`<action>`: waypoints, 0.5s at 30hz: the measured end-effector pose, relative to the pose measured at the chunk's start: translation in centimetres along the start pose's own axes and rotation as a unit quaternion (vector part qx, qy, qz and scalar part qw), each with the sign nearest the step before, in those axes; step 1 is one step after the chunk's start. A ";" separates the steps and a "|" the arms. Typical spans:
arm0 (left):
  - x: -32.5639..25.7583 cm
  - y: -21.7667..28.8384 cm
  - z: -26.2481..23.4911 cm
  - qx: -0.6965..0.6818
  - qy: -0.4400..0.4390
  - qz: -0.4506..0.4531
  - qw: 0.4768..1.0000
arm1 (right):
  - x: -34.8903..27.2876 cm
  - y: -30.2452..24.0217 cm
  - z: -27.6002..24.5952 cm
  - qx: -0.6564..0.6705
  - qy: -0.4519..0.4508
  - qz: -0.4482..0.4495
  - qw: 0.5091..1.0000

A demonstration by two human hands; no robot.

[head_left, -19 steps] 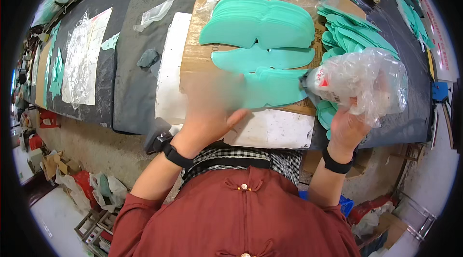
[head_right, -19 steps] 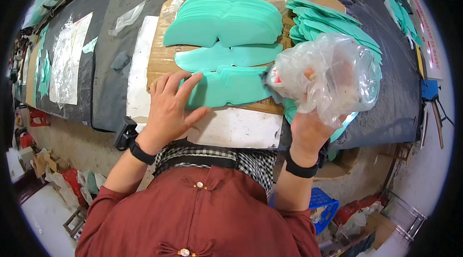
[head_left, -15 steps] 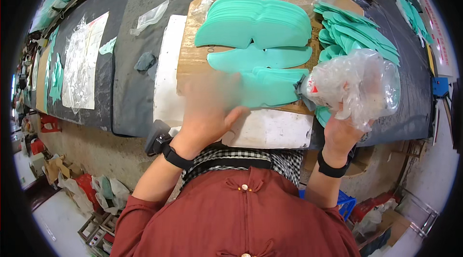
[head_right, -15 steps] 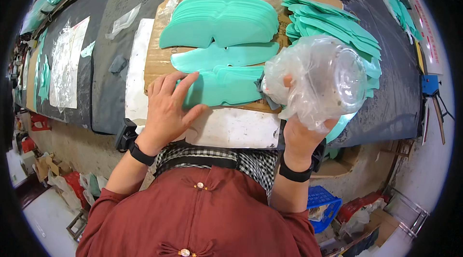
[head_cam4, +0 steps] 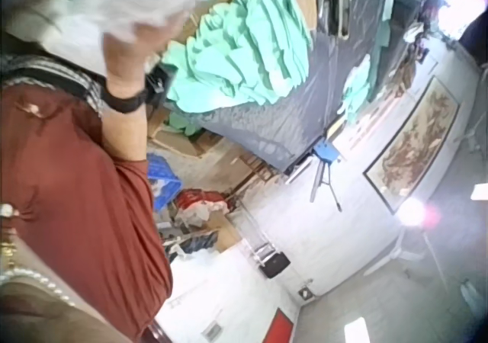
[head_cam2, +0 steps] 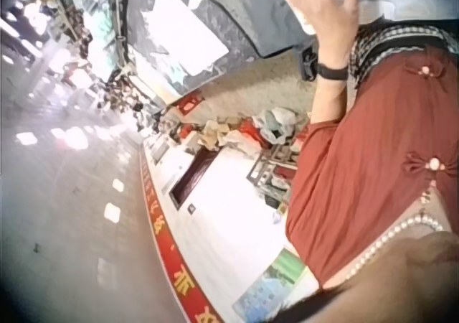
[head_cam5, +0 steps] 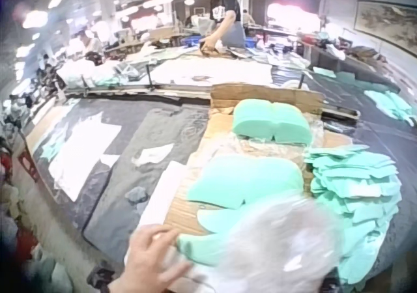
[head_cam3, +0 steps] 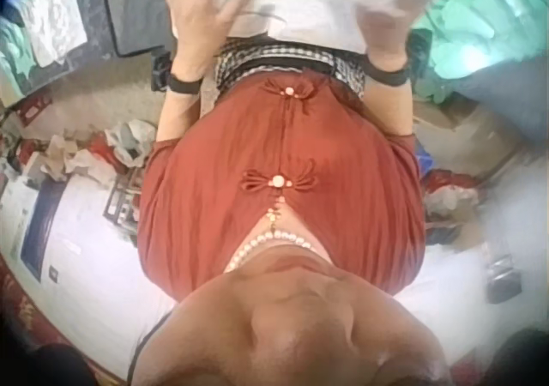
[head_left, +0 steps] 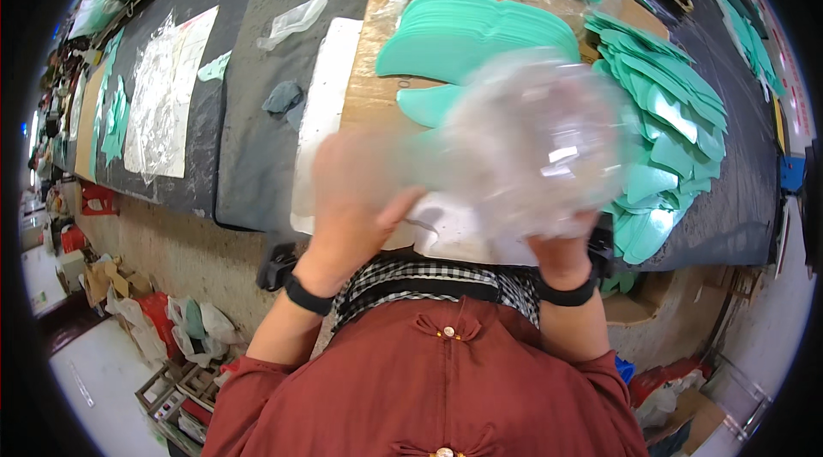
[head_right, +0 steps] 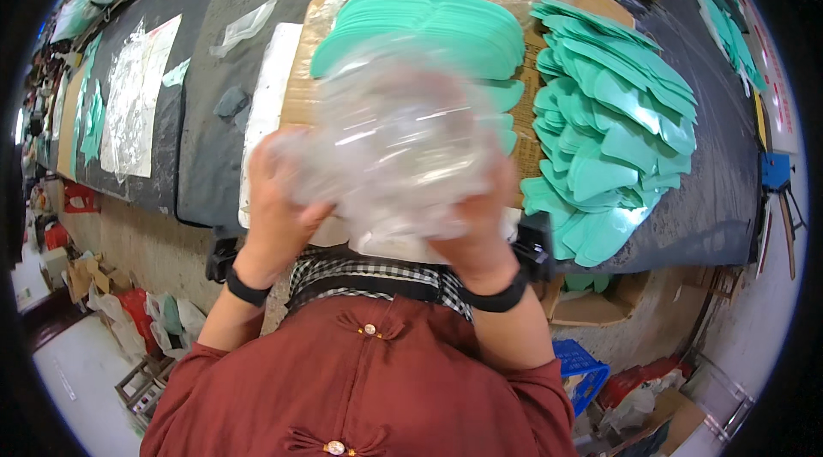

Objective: The recorder is applying a liquid substance from a plastic bottle to green shoe components on a workbench.

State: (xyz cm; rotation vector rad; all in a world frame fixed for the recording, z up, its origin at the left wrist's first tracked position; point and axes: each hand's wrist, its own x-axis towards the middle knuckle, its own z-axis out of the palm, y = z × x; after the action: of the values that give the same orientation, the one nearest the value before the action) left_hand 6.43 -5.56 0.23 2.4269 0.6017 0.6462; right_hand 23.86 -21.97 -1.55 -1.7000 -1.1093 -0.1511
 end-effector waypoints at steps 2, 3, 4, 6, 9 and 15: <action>-1.1 -0.6 -2.8 0.065 0.017 -0.099 0.993 | 1.7 -1.2 -0.4 0.065 0.046 0.081 0.994; -1.6 -1.4 -3.6 0.066 0.020 -0.104 0.992 | 2.2 -1.8 -0.4 0.121 0.097 0.163 0.974; -2.0 -2.0 -4.2 0.066 0.032 -0.122 0.990 | 2.4 -2.2 0.2 0.116 0.068 0.122 0.983; -2.0 -2.5 -4.8 0.044 0.050 -0.137 0.988 | 3.4 -2.3 4.0 0.185 0.039 0.001 0.982; -3.7 -4.4 -4.6 -0.070 0.059 -0.204 0.975 | 5.8 -7.3 7.4 0.273 -0.114 -0.050 0.954; -3.5 -3.6 -6.7 0.039 0.079 -0.162 0.983 | 3.1 -6.3 5.3 0.233 -0.087 0.013 0.969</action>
State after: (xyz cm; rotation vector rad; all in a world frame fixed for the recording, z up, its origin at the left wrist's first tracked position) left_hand -1.07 -2.10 1.86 2.2867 1.0783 0.6893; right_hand 18.92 -15.76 2.24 -1.3207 -1.1423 0.2638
